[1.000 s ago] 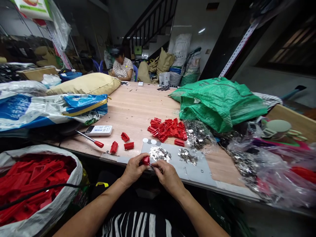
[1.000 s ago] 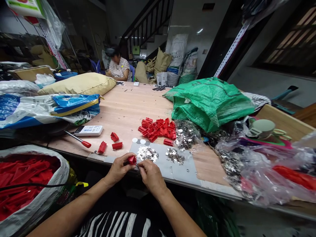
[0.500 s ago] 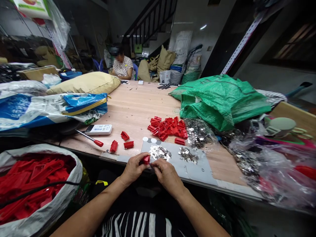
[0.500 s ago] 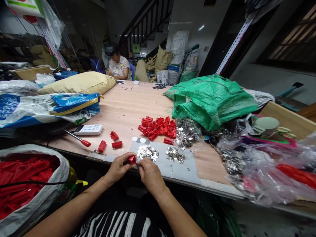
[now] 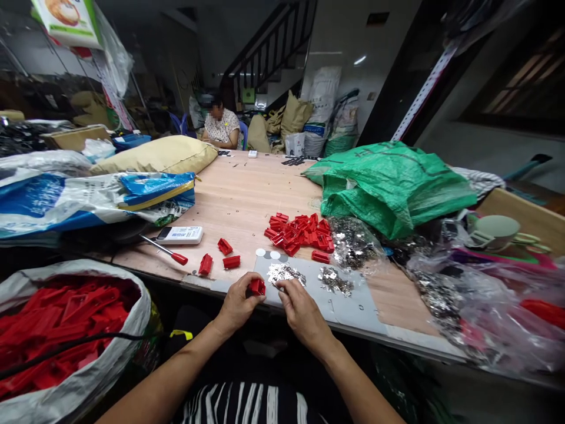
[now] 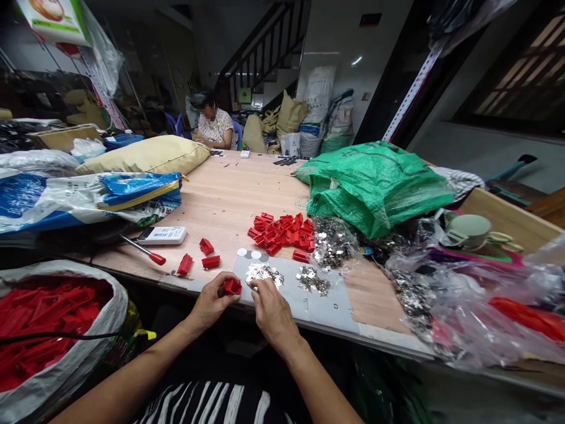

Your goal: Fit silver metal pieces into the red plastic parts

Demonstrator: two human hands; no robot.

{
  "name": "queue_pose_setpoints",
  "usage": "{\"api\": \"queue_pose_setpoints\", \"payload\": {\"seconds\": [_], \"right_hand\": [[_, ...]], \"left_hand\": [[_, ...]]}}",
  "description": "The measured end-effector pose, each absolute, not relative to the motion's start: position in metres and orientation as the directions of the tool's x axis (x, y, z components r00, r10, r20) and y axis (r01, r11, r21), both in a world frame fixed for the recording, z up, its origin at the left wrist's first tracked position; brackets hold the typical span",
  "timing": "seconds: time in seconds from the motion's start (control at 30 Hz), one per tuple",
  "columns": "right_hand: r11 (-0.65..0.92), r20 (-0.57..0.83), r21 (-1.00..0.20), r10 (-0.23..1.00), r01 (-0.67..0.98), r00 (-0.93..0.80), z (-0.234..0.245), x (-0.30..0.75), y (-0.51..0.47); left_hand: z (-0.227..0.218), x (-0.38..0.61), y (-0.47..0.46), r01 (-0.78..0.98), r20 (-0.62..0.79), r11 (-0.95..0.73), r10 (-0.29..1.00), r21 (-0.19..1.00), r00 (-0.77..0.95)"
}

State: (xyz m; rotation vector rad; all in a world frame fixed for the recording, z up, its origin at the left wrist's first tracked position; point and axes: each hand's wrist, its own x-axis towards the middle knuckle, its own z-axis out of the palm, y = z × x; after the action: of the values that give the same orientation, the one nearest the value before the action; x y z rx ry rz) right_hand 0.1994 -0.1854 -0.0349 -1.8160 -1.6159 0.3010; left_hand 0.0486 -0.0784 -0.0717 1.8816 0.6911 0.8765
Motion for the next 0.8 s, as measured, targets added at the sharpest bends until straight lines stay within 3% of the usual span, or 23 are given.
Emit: {"api": "queue_pose_setpoints", "payload": {"seconds": [0.13, 0.2, 0.27, 0.37, 0.43, 0.57, 0.8], "right_hand": [[-0.016, 0.159, -0.743, 0.967, 0.669, 0.199, -0.032, 0.207, -0.187], [-0.035, 0.083, -0.786, 0.983, 0.617, 0.161, -0.029, 0.209, -0.188], [-0.014, 0.066, -0.812, 0.991, 0.583, 0.115, -0.026, 0.208, -0.189], [0.032, 0.078, -0.820, 0.995, 0.571, 0.057, -0.023, 0.204, -0.189], [0.052, 0.090, -0.815, 0.995, 0.577, 0.037, -0.021, 0.201, -0.188], [0.071, 0.112, -0.807, 0.993, 0.587, 0.033, -0.016, 0.196, -0.186], [0.079, 0.206, -0.775, 0.970, 0.627, 0.131, -0.019, 0.192, -0.183]], "left_hand": [[-0.058, 0.049, -0.083, 0.061, 0.276, -0.363, 0.798, 0.930, 0.536], [-0.049, 0.051, -0.087, -0.020, 0.175, -0.194, 0.833, 0.981, 0.525], [-0.041, 0.053, -0.091, -0.168, 0.018, 0.090, 0.833, 0.982, 0.553], [-0.032, 0.053, -0.096, -0.364, -0.153, 0.490, 0.737, 0.792, 0.658], [-0.030, 0.052, -0.099, -0.410, -0.214, 0.633, 0.678, 0.657, 0.703], [-0.031, 0.047, -0.102, -0.445, -0.301, 0.727, 0.646, 0.522, 0.702], [-0.032, 0.046, -0.106, -0.423, -0.321, 0.768, 0.603, 0.481, 0.730]]}}
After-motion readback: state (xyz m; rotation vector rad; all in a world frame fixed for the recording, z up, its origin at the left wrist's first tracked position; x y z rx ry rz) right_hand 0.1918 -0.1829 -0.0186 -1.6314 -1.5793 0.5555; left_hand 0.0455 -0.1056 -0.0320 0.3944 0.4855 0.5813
